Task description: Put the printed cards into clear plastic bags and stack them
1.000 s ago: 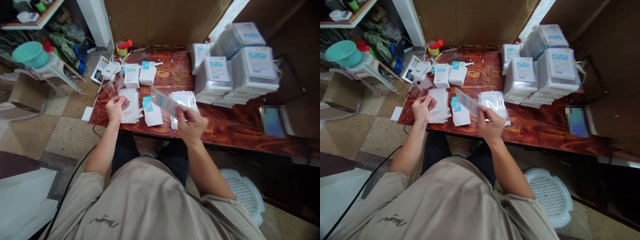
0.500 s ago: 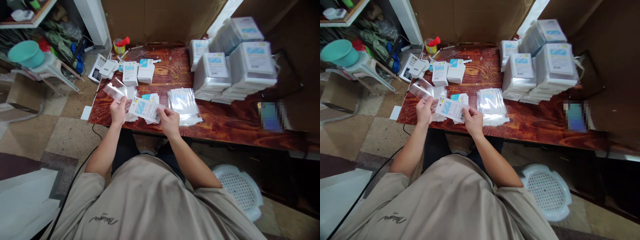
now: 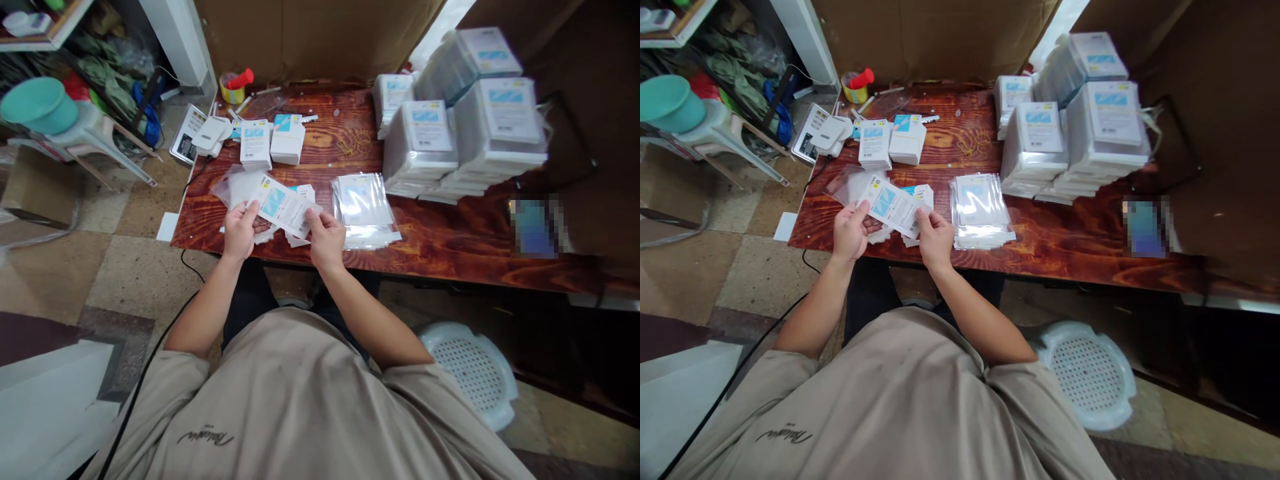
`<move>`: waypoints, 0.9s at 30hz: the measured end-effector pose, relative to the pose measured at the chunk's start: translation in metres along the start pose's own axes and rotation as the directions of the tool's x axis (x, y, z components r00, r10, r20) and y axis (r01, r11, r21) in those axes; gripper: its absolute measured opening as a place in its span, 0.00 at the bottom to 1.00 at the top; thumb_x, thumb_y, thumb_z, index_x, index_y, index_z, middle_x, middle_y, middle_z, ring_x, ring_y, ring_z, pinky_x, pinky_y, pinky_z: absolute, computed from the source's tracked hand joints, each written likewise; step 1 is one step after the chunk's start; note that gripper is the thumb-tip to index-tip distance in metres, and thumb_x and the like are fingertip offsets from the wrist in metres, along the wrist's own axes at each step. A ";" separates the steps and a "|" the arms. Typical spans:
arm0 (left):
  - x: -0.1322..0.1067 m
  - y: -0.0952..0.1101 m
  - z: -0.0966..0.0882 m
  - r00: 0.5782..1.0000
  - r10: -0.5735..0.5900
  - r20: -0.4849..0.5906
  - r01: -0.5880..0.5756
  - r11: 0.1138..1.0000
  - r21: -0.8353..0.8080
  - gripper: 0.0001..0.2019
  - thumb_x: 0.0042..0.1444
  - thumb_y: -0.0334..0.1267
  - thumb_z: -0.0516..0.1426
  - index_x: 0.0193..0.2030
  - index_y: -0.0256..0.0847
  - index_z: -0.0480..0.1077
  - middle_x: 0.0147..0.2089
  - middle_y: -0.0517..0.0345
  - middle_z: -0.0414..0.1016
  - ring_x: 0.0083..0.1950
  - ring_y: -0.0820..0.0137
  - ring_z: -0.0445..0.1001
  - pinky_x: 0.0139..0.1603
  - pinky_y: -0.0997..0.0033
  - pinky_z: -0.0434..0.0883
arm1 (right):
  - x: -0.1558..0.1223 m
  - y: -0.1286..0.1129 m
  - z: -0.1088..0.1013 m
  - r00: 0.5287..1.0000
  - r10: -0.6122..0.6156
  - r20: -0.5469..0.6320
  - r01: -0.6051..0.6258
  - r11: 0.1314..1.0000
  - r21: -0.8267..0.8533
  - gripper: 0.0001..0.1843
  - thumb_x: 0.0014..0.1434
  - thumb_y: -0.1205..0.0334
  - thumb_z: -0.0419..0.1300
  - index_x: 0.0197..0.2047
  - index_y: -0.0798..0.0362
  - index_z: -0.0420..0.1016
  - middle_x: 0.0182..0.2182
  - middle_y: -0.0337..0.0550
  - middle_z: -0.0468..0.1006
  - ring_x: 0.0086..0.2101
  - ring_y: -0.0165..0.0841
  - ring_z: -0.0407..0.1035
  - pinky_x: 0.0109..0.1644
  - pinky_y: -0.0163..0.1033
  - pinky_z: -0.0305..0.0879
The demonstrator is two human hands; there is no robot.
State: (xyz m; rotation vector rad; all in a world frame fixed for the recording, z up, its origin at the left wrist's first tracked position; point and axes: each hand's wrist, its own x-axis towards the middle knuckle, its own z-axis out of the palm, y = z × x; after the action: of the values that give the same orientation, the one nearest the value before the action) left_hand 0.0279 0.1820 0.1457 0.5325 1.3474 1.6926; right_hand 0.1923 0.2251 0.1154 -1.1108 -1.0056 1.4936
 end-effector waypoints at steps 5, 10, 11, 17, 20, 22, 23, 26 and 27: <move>-0.003 0.001 -0.004 0.999 0.041 -0.019 -0.041 0.998 -0.038 0.22 0.46 0.48 0.72 0.42 0.37 0.76 0.40 0.48 0.83 0.50 0.55 0.83 0.47 0.60 0.81 | -0.009 -0.016 -0.002 0.944 0.092 0.317 -0.065 0.993 -0.095 0.27 0.51 0.37 0.71 0.30 0.54 0.75 0.25 0.39 0.77 0.23 0.28 0.70 0.23 0.32 0.70; -0.016 0.005 -0.004 0.995 -0.005 0.100 0.007 1.000 -0.022 0.23 0.47 0.51 0.73 0.43 0.36 0.78 0.42 0.47 0.84 0.51 0.54 0.83 0.50 0.58 0.81 | -0.020 -0.020 -0.002 0.901 0.092 0.424 -0.114 0.993 0.028 0.27 0.47 0.40 0.75 0.31 0.52 0.69 0.24 0.38 0.78 0.25 0.30 0.73 0.27 0.36 0.74; -0.020 0.004 -0.002 0.992 -0.008 0.126 0.009 1.000 -0.005 0.23 0.48 0.51 0.72 0.44 0.36 0.78 0.44 0.47 0.84 0.52 0.54 0.82 0.50 0.58 0.81 | -0.021 -0.018 0.000 0.911 0.068 0.406 -0.087 0.996 0.027 0.27 0.50 0.40 0.74 0.31 0.52 0.68 0.24 0.38 0.77 0.23 0.29 0.71 0.27 0.35 0.72; -0.037 0.002 -0.003 0.980 0.017 0.200 -0.040 0.993 0.113 0.23 0.55 0.52 0.69 0.49 0.36 0.79 0.49 0.47 0.83 0.48 0.61 0.83 0.49 0.64 0.79 | -0.020 -0.010 0.001 0.946 -0.082 0.313 0.096 0.995 -0.027 0.32 0.43 0.43 0.78 0.45 0.50 0.74 0.37 0.39 0.78 0.31 0.28 0.69 0.30 0.32 0.69; -0.043 0.006 -0.005 0.959 -0.104 0.265 0.047 0.976 0.211 0.25 0.52 0.52 0.71 0.48 0.36 0.77 0.40 0.50 0.83 0.31 0.68 0.79 0.32 0.69 0.78 | -0.023 -0.013 -0.001 0.926 0.010 0.377 0.028 0.995 -0.093 0.27 0.47 0.38 0.74 0.35 0.53 0.74 0.25 0.36 0.74 0.23 0.26 0.63 0.26 0.33 0.64; -0.048 0.009 -0.004 0.937 -0.151 0.315 0.065 0.961 0.268 0.25 0.48 0.50 0.73 0.47 0.35 0.76 0.36 0.52 0.81 0.27 0.72 0.76 0.28 0.71 0.75 | -0.026 -0.016 -0.001 0.954 0.024 0.300 0.013 0.993 -0.121 0.27 0.50 0.37 0.72 0.28 0.53 0.71 0.20 0.34 0.71 0.20 0.25 0.61 0.26 0.33 0.62; -0.050 0.009 -0.003 0.932 -0.160 0.326 0.063 0.956 0.288 0.25 0.48 0.50 0.73 0.46 0.35 0.76 0.34 0.53 0.80 0.26 0.73 0.75 0.27 0.72 0.74 | -0.027 -0.018 0.000 0.966 0.011 0.259 0.025 0.990 -0.136 0.28 0.51 0.37 0.72 0.26 0.53 0.70 0.19 0.34 0.71 0.21 0.26 0.62 0.27 0.34 0.62; -0.052 0.006 0.002 0.941 -0.167 0.295 0.057 0.936 0.347 0.19 0.54 0.51 0.69 0.42 0.36 0.77 0.27 0.56 0.76 0.22 0.74 0.70 0.21 0.75 0.68 | -0.028 -0.023 -0.003 0.972 -0.060 0.228 0.100 0.981 -0.168 0.27 0.52 0.37 0.71 0.26 0.53 0.71 0.24 0.37 0.75 0.26 0.28 0.68 0.34 0.35 0.68; -0.052 0.004 0.005 0.947 -0.160 0.280 0.047 0.928 0.370 0.17 0.56 0.50 0.68 0.40 0.37 0.77 0.26 0.57 0.75 0.21 0.75 0.69 0.20 0.76 0.65 | -0.027 -0.025 -0.005 0.968 -0.067 0.241 0.106 0.982 -0.154 0.26 0.53 0.37 0.70 0.30 0.53 0.73 0.26 0.37 0.76 0.28 0.29 0.69 0.36 0.35 0.69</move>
State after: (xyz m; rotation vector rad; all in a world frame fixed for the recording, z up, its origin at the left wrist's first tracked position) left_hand 0.0573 0.1412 0.1609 0.8793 1.4311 1.2175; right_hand 0.2053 0.2037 0.1427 -1.0051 -1.3468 1.5160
